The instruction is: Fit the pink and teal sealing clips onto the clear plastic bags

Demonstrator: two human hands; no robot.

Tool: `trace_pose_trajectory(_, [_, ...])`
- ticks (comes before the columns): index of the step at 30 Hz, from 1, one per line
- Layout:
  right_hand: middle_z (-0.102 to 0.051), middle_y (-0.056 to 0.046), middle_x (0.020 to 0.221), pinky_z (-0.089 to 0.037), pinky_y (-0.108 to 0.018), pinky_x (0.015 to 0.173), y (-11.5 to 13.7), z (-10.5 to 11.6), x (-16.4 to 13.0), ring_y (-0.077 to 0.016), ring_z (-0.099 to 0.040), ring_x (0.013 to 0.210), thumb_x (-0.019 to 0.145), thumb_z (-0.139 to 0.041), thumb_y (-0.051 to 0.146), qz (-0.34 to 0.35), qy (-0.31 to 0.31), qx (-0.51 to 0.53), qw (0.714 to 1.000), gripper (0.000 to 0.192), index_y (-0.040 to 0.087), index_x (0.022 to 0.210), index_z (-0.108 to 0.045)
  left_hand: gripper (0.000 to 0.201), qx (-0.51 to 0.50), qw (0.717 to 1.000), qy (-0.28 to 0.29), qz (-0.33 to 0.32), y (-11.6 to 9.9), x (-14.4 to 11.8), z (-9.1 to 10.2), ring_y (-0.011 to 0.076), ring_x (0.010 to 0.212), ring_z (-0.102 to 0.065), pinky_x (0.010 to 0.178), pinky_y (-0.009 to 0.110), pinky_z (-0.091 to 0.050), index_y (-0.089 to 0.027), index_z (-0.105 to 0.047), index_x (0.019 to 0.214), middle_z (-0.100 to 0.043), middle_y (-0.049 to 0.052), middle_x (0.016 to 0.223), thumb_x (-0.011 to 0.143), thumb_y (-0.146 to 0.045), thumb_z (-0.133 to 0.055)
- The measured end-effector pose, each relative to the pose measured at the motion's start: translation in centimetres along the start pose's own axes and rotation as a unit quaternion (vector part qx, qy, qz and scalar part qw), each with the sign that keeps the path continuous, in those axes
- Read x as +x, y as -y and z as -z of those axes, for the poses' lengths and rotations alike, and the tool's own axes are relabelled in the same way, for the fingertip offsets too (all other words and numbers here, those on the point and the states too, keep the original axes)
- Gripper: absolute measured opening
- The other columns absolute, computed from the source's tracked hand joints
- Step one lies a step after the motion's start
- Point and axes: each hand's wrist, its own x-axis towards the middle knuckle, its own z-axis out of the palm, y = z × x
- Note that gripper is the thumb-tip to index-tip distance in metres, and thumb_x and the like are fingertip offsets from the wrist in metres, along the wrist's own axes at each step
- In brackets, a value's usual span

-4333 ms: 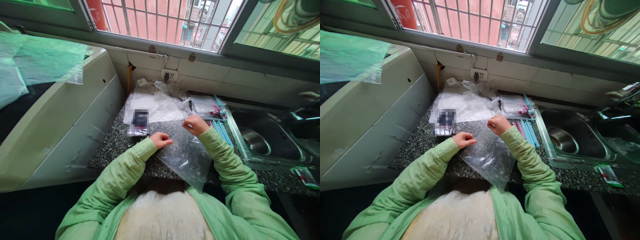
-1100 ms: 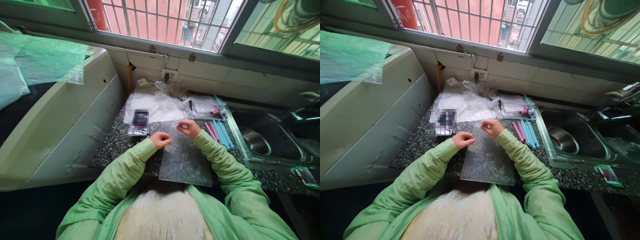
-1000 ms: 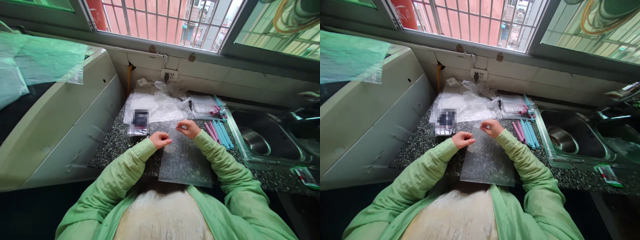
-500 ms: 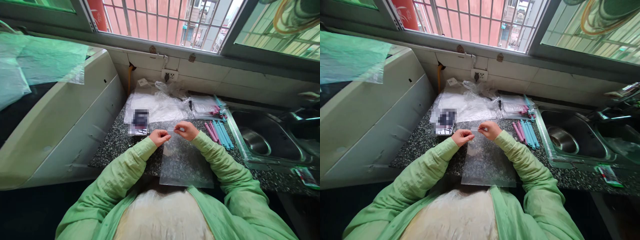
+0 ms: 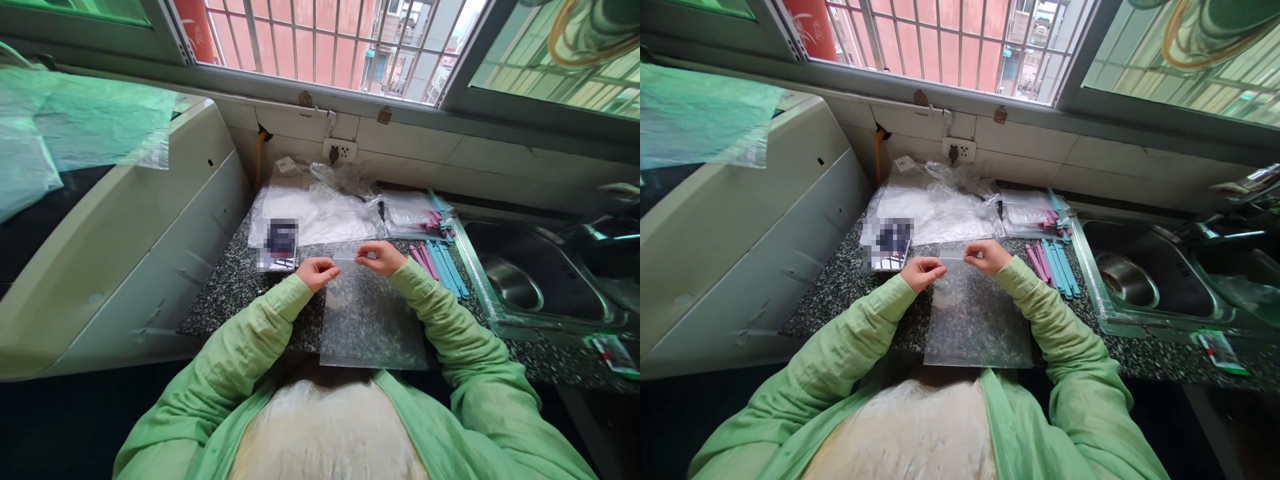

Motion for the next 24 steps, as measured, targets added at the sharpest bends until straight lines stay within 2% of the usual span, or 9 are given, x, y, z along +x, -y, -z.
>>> trace_pose_trajectory(5, [-0.061,-0.003,0.061,-0.040,-0.023,0.059,0.0,-0.5,0.1,-0.0113,-0.053,0.059,0.070,-0.055,0.022,0.010,-0.057,-0.051,0.997,0.011,0.014,0.066,-0.061,0.037,0.000,1.000,0.011,-0.004,0.1,0.1,-0.1,0.0041,0.044,-0.027,0.044,0.020,-0.021,-0.012,-0.048,0.050,-0.034,-0.005,0.043,0.060,-0.046,-0.056])
trace_pose_trajectory(8, [-0.062,-0.003,0.062,-0.040,-0.023,0.060,-0.1,-0.6,0.2,-0.0115,-0.053,0.059,0.071,-0.055,0.023,0.030,-0.069,-0.070,0.995,0.011,0.015,0.066,-0.061,0.037,-0.003,1.000,0.013,0.002,0.1,0.1,0.0,0.0043,0.043,-0.029,0.044,0.020,-0.022,-0.012,-0.049,0.050,-0.036,-0.005,0.043,0.059,-0.047,-0.057])
trace_pose_trajectory(15, [-0.062,-0.003,0.062,-0.040,-0.022,0.060,0.0,-0.6,0.1,-0.0115,-0.053,0.060,0.071,-0.055,0.022,0.046,-0.050,-0.064,0.996,0.010,0.015,0.067,-0.061,0.038,0.002,1.000,-0.030,0.001,0.5,0.2,0.2,0.0038,0.043,-0.026,0.043,0.019,-0.020,-0.013,-0.046,0.049,-0.031,-0.006,0.043,0.059,-0.047,-0.059])
trace_pose_trajectory(24, [-0.062,-0.004,0.063,-0.040,-0.022,0.060,0.9,-0.8,0.0,-0.0120,-0.053,0.061,0.071,-0.056,0.021,0.052,-0.027,-0.068,0.996,0.009,0.014,0.068,-0.062,0.032,-0.041,0.996,-0.071,-0.018,0.4,0.3,0.3,0.0047,0.045,-0.030,0.044,0.020,-0.022,-0.012,-0.051,0.055,-0.036,-0.005,0.046,0.058,-0.043,-0.060])
